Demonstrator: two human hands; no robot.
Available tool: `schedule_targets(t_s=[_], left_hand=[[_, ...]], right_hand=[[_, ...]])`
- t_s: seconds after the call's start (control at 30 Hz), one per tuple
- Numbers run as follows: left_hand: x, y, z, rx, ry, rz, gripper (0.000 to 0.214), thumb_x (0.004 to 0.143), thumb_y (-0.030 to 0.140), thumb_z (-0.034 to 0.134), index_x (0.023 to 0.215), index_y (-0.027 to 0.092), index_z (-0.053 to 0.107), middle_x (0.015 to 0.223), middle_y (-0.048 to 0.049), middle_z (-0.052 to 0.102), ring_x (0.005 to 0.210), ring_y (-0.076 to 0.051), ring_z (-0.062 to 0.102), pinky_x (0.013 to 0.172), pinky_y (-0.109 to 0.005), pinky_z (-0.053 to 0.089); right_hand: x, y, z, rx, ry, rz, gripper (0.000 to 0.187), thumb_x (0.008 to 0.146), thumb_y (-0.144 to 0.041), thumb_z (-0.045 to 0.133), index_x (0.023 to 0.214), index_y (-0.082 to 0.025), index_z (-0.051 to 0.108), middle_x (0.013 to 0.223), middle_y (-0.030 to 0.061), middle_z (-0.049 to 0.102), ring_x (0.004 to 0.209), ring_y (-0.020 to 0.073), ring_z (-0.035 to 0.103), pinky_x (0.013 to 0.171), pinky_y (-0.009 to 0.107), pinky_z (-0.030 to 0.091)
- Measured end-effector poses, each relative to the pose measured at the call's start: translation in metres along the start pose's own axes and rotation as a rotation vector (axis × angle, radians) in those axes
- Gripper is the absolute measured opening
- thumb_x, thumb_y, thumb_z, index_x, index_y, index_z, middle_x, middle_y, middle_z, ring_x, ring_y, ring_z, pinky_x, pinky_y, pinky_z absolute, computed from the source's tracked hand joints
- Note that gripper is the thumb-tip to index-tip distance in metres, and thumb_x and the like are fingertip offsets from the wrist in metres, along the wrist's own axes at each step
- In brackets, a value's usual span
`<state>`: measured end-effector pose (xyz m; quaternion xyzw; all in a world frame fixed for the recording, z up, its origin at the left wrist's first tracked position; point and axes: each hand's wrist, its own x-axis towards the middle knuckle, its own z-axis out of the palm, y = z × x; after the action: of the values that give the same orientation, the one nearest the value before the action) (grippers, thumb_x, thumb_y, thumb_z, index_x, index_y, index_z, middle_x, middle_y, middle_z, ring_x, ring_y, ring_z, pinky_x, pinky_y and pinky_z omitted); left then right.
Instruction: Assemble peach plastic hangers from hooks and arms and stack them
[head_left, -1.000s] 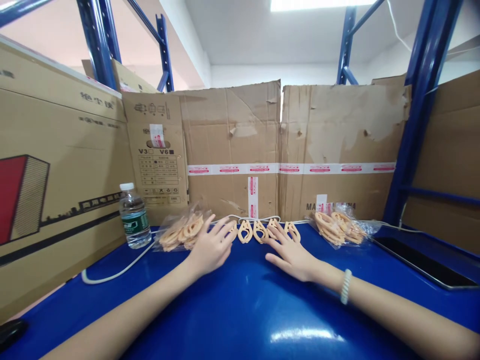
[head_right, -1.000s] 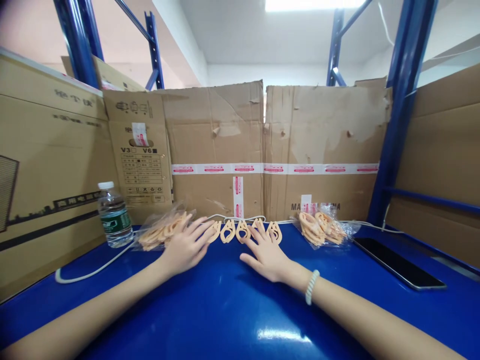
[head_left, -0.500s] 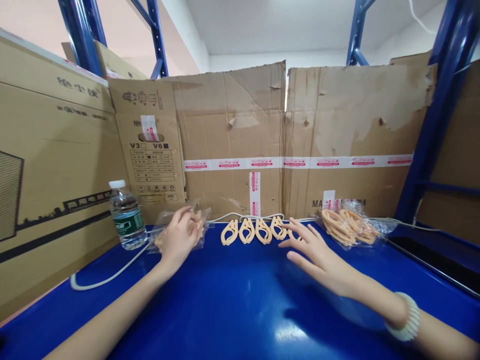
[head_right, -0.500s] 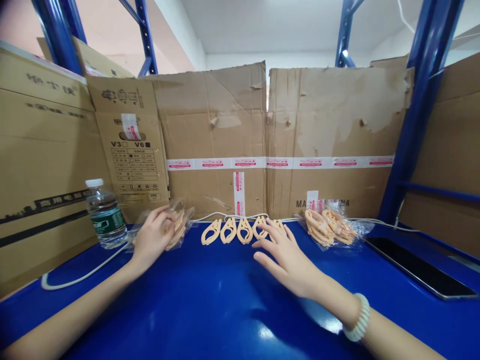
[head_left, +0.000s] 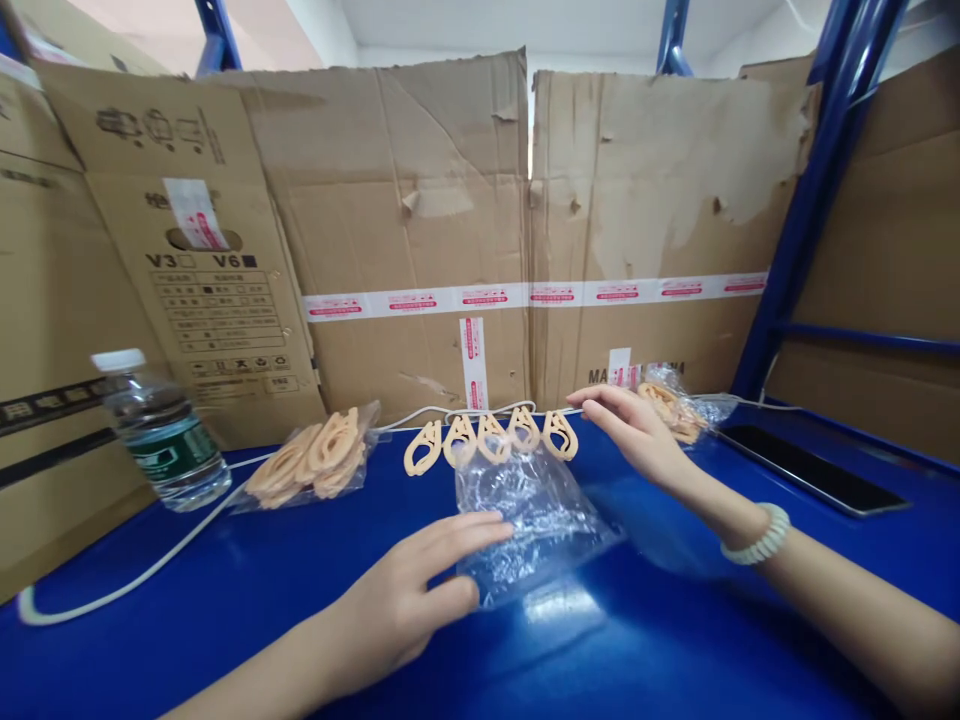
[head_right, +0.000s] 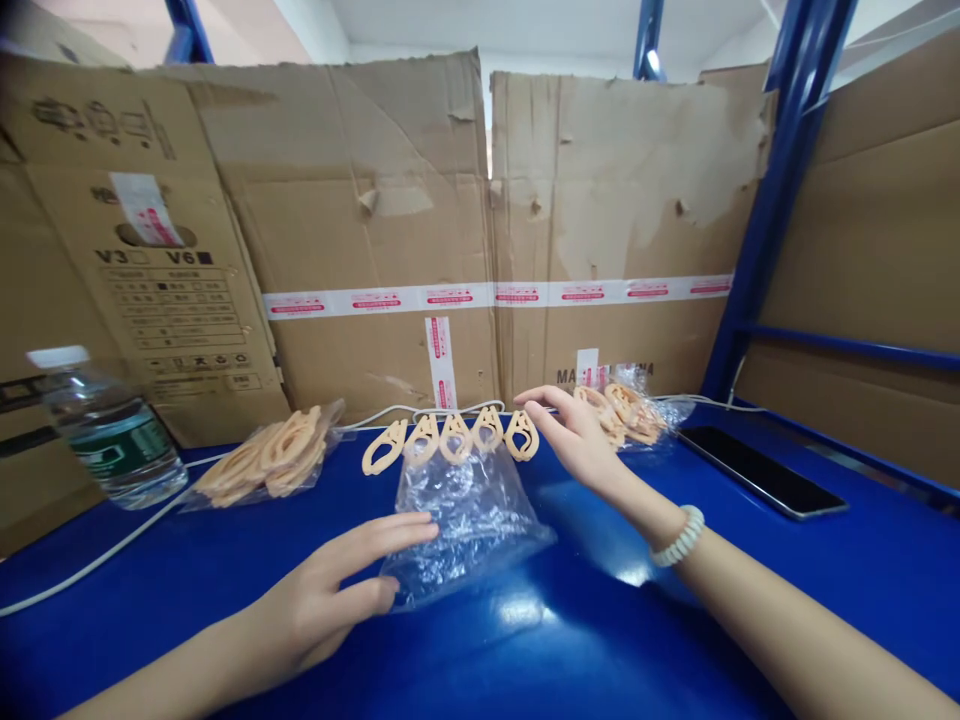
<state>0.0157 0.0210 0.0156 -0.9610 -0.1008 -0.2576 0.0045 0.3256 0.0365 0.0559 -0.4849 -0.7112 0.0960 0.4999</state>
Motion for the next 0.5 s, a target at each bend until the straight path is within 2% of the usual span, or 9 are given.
schedule_targets(t_s=[0.1, 0.27, 0.33, 0.43, 0.5], left_hand=[[0.0, -0.002, 0.004, -0.048, -0.1, 0.07, 0.036, 0.081, -0.007, 0.035, 0.086, 0.019, 0.058, 0.138, -0.0087, 0.056, 0.136, -0.022, 0.041, 0.107, -0.038, 0.044], [0.001, -0.001, 0.0, -0.196, -0.142, 0.027, 0.029, 0.078, -0.001, 0.034, 0.082, 0.022, 0.05, 0.136, -0.0057, 0.058, 0.135, -0.022, 0.041, 0.105, -0.038, 0.045], [0.0, 0.0, -0.002, -0.265, -0.121, -0.001, 0.025, 0.082, 0.003, 0.034, 0.085, 0.023, 0.049, 0.131, -0.0064, 0.061, 0.13, -0.022, 0.047, 0.103, -0.039, 0.046], [-0.003, 0.0, -0.006, -0.36, -0.073, -0.095, 0.024, 0.089, 0.01, 0.033, 0.091, 0.023, 0.052, 0.128, -0.0067, 0.063, 0.116, -0.022, 0.059, 0.095, -0.035, 0.05], [-0.003, 0.001, -0.009, -0.438, -0.043, -0.156, 0.027, 0.094, 0.015, 0.032, 0.094, 0.024, 0.058, 0.125, -0.0057, 0.065, 0.108, -0.021, 0.063, 0.092, -0.033, 0.051]], right_hand=[[-0.006, 0.004, 0.011, 0.028, -0.117, -0.045, 0.03, 0.093, -0.042, 0.048, 0.104, -0.02, 0.064, 0.104, 0.0087, 0.069, 0.095, 0.0228, 0.064, 0.084, 0.041, 0.053], [-0.02, -0.002, 0.027, -0.109, -0.349, -0.212, 0.029, 0.096, -0.033, 0.048, 0.119, -0.021, 0.06, 0.118, 0.0091, 0.065, 0.111, 0.0218, 0.06, 0.099, 0.043, 0.046], [-0.024, -0.007, 0.029, -0.163, -0.454, -0.243, 0.037, 0.095, -0.036, 0.05, 0.127, -0.018, 0.056, 0.131, 0.0123, 0.059, 0.122, 0.0233, 0.053, 0.105, 0.044, 0.041], [-0.029, -0.015, 0.028, -0.26, -0.634, -0.21, 0.058, 0.092, -0.048, 0.053, 0.139, -0.014, 0.048, 0.149, 0.0169, 0.04, 0.138, 0.029, 0.037, 0.113, 0.047, 0.032], [-0.031, -0.018, 0.029, -0.319, -0.729, -0.189, 0.07, 0.087, -0.058, 0.055, 0.143, -0.016, 0.045, 0.154, 0.0168, 0.033, 0.142, 0.0333, 0.028, 0.115, 0.051, 0.026]])
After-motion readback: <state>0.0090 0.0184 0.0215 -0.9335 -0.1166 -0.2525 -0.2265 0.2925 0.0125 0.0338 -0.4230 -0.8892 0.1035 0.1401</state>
